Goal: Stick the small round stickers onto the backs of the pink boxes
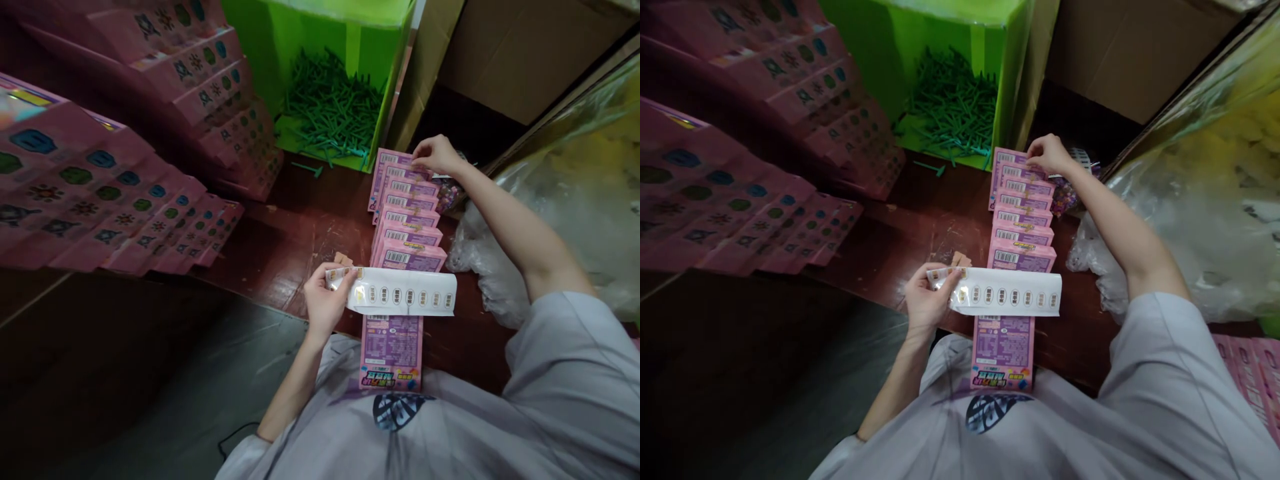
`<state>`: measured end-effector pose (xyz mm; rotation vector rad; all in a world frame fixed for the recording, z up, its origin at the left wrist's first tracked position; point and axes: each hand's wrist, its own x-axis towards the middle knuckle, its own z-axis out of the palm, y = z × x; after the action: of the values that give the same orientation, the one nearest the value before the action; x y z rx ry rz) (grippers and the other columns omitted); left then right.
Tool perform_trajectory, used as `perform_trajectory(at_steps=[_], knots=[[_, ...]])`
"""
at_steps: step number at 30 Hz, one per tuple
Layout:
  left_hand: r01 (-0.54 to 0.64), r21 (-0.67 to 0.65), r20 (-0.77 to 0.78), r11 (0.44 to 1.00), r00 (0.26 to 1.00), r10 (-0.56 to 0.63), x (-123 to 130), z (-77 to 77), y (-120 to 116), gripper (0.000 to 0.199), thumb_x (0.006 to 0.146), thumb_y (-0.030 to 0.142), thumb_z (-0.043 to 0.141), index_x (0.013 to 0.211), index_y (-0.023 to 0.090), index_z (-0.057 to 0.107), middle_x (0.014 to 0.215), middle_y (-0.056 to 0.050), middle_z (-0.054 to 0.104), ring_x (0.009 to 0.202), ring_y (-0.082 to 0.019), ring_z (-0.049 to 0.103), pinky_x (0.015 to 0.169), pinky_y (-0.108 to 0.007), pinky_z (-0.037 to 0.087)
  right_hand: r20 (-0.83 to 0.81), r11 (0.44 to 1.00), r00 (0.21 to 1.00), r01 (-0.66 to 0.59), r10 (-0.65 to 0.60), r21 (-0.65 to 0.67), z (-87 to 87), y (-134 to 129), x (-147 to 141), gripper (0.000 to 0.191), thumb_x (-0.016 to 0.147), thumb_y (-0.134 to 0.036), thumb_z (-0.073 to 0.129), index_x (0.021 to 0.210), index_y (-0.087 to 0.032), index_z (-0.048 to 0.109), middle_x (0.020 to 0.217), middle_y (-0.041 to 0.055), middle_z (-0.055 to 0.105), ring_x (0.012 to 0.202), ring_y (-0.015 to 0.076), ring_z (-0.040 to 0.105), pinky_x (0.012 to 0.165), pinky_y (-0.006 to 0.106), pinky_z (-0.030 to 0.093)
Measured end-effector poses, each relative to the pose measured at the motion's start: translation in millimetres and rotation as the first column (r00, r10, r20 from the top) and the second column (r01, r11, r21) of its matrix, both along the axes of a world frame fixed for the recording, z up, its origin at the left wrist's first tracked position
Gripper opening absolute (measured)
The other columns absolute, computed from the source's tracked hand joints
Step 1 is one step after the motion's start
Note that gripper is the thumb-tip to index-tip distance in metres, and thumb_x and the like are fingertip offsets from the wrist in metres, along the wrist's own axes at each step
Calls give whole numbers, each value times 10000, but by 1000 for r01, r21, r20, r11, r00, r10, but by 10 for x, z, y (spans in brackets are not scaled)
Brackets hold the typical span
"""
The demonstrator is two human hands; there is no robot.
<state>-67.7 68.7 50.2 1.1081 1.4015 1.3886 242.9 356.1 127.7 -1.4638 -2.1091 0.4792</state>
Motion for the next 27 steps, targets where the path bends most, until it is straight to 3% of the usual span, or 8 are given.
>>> perform_trajectory(at_steps=[5,10,12,14,16,20,25,27], knots=[[-3,9,0,1000,1000,3,8,-7,1,250,715,364,797,761,170,646,682,4,696,569,-110,617,524,-187,474,149,995,986,64,-75,80,4,-95,-32,334,668,-331,861,858,-115,692,706,41,636,715,195,625,841,469,536],[-14,20,-2,1000,1000,14,26,22,-9,243,708,351,804,753,171,646,663,11,681,560,-103,602,513,-178,458,296,974,947,61,-125,218,189,-288,-152,723,657,-363,880,1284,-161,581,1121,142,660,1063,347,614,998,606,410],[-18,27,8,999,1000,18,34,50,-15,249,706,357,806,748,171,645,661,11,677,561,-101,597,516,-178,457,239,960,959,84,-151,267,309,-446,-304,628,704,-395,843,1239,-156,617,1194,164,633,1115,352,587,1003,566,422],[-23,39,13,999,1000,23,42,88,-19,248,705,358,804,746,173,644,662,10,675,563,-102,597,515,-180,456,147,977,987,35,-67,209,424,-726,-544,397,796,-405,758,1102,-161,688,1116,140,671,1048,297,620,947,472,480],[-29,56,5,998,1000,28,52,128,-19,243,705,354,800,739,175,641,660,9,672,565,-105,599,512,-183,452,77,986,983,-166,164,26,504,-1128,-830,237,864,-388,680,956,-176,733,975,91,718,911,226,662,852,381,521],[4,75,7,997,1000,-5,80,190,-9,248,697,362,797,747,178,638,686,3,676,590,-112,603,527,-188,450,-81,775,815,-572,574,-269,503,-1946,-1262,206,876,-354,679,931,-174,764,888,41,762,770,151,689,732,276,521],[3,43,11,999,1000,-3,96,207,12,251,769,409,705,774,167,640,729,-11,673,624,-109,587,551,-186,427,15,804,804,-594,594,8,293,-2287,-1343,161,916,-238,623,860,-174,760,866,53,763,759,159,675,807,339,484],[-6,4,-1,1000,1000,6,85,188,31,262,800,421,658,782,160,644,720,-11,661,615,-108,566,548,-189,414,124,760,774,-634,621,147,219,-2242,-1337,215,937,-224,589,792,-187,744,891,44,763,792,175,660,925,432,429]])
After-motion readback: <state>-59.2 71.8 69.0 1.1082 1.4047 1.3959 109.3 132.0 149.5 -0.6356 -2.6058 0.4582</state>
